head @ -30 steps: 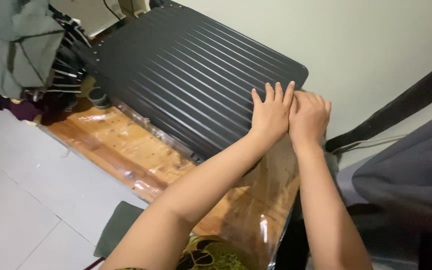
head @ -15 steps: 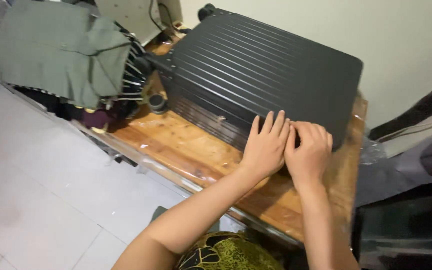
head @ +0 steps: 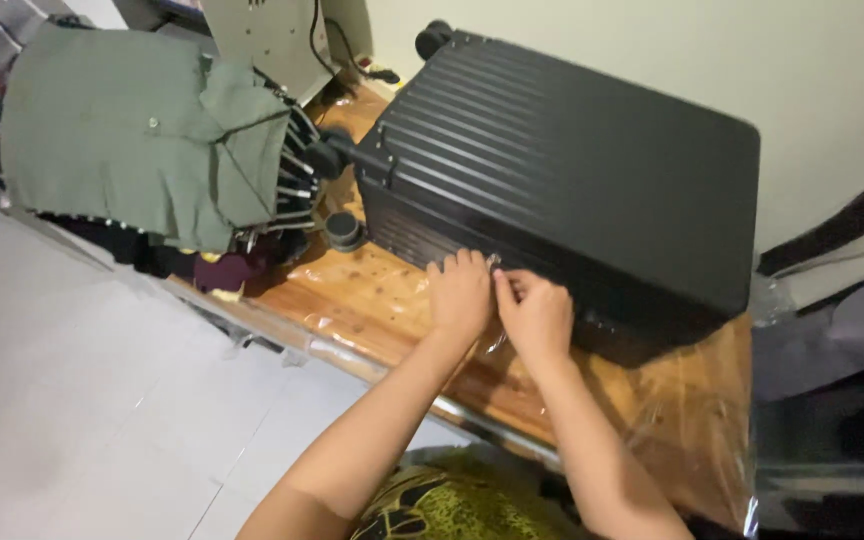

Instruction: Unpacking clothes from a suitcase and placing them into a laundry basket.

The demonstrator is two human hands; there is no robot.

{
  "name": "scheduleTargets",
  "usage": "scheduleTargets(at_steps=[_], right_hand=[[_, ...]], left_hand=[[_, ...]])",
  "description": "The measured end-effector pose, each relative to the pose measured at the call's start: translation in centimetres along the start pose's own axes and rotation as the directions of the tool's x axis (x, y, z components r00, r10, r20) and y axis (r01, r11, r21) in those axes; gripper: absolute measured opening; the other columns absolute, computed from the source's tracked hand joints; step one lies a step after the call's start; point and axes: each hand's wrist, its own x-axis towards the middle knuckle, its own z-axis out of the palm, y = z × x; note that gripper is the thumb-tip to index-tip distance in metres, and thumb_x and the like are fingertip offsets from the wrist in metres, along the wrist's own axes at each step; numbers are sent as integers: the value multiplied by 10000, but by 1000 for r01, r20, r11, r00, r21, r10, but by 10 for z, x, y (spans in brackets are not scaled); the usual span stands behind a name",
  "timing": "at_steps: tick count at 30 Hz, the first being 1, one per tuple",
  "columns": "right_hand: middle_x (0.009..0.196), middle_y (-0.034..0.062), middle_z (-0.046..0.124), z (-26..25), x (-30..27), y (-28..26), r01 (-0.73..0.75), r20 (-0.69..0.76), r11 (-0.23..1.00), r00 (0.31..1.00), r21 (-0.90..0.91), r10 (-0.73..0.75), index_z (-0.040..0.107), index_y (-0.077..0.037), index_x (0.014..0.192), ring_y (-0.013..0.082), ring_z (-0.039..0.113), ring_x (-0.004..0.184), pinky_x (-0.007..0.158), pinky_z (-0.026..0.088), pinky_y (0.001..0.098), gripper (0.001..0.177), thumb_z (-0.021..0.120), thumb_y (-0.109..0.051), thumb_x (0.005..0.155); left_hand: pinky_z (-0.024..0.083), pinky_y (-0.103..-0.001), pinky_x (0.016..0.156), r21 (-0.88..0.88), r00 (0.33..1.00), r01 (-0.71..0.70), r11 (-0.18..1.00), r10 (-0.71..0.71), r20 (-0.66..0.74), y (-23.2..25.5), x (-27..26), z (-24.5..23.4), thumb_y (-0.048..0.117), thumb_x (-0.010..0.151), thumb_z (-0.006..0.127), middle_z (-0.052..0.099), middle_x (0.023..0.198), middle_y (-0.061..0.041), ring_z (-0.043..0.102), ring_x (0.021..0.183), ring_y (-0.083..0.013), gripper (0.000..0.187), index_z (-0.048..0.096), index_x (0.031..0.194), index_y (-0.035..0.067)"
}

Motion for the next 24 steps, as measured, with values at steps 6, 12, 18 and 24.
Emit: scheduleTargets(at_steps=[6,12,18,24], right_hand=[[817,201,750,27,10,11,-30,59,1000,998,7,30,791,-31,946,338,760,764,709,596,403,289,676,-296,935],[811,205,739,47,12,-12,-22,34,1000,999,1,22,784,-32,946,369,741,754,673,578,435,253,666,-256,938],[901,213,747,96,27,-59,30,25,997,999,74,-32,757,-8,961,367,745,793,689,581,429,250,645,-231,945],[911,203,743,147,40,-110,-31,23,999,999,38,30,752,-8,990,368,728,771,690,561,438,240,642,-218,949]], left_hand=[[415,-526,947,-191,972,-208,959,181,-149,-21,9,14,191,868,634,685,905,-98,664,931,-281,99,666,880,98],[388,-585,1050,-301,932,-351,887,300,-204,-61,17,-4,145,873,647,675,907,-81,658,939,-290,57,679,901,108],[404,-582,1032,-371,939,-323,871,246,-241,-128,37,-12,186,867,672,661,884,-85,650,927,-316,95,695,903,102],[464,-493,848,-358,922,-384,851,334,-197,-197,67,-27,190,834,682,666,862,-110,658,855,-324,111,700,848,82]])
